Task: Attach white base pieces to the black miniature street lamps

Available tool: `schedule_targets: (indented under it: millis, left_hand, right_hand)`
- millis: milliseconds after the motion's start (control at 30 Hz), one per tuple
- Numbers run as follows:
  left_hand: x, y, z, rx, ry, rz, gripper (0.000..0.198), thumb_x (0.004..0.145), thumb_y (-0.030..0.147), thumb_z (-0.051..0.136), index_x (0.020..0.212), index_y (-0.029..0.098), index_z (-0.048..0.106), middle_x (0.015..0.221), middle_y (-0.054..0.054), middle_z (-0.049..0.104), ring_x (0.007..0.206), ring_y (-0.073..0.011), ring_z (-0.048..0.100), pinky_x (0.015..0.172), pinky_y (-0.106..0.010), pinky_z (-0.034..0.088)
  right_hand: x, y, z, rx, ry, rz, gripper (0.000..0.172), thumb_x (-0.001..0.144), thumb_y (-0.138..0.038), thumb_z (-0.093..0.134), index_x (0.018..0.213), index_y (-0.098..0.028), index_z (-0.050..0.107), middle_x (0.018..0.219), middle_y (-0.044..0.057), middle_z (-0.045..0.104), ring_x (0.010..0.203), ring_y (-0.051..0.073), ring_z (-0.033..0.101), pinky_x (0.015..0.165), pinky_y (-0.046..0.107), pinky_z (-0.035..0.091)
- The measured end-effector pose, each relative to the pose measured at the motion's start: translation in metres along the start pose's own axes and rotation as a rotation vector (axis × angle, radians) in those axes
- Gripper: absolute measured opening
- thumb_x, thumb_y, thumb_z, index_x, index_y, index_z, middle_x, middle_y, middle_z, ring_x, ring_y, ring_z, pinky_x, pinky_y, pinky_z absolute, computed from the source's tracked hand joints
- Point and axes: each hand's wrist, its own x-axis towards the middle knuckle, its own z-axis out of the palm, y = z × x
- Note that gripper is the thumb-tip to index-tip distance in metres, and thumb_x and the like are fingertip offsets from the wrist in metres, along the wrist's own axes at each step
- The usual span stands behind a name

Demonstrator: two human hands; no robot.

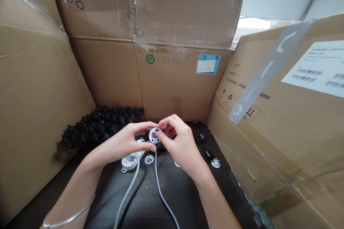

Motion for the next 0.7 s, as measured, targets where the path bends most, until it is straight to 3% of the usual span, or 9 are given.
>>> schedule_targets:
  millis: [200, 433, 700]
  left_hand:
    - [0.0018, -0.0022, 0.0025, -0.028, 0.017, 0.013, 0.041, 0.073, 0.028, 0.067, 0.113, 0.021, 0.06, 0.107, -0.004, 0.064, 0.097, -0.0198, 0.059, 0.084, -0.029, 0.045]
    - [0.0053, -0.0012, 0.0026, -0.023, 0.005, -0.048, 0.028, 0.075, 0.034, 0.065, 0.097, 0.017, 0.063, 0.092, -0.003, 0.064, 0.089, -0.0192, 0.057, 0.078, -0.028, 0.045]
    - [0.0063, -0.0019, 0.0059, -0.12, -0.044, -0.067, 0.025, 0.074, 0.032, 0.066, 0.093, 0.016, 0.062, 0.086, -0.002, 0.063, 0.076, -0.014, 0.055, 0.067, -0.025, 0.043]
  right_hand:
    - [0.0007, 0.0007, 0.0013, 0.019, 0.012, 0.02, 0.007, 0.081, -0.025, 0.06, 0.084, -0.019, 0.059, 0.081, 0.002, 0.057, 0.074, 0.014, 0.056, 0.066, 0.026, 0.047]
    - [0.0018, -0.0031, 0.001, 0.093, 0.011, 0.081, 0.013, 0.083, -0.031, 0.057, 0.083, -0.018, 0.06, 0.08, 0.002, 0.06, 0.07, 0.012, 0.055, 0.062, 0.023, 0.045]
    - [0.0055, 0.0028, -0.0055, 0.22, -0.07, 0.214, 0.025, 0.074, -0.038, 0.066, 0.087, -0.017, 0.065, 0.08, 0.002, 0.063, 0.073, 0.013, 0.056, 0.058, 0.022, 0.043]
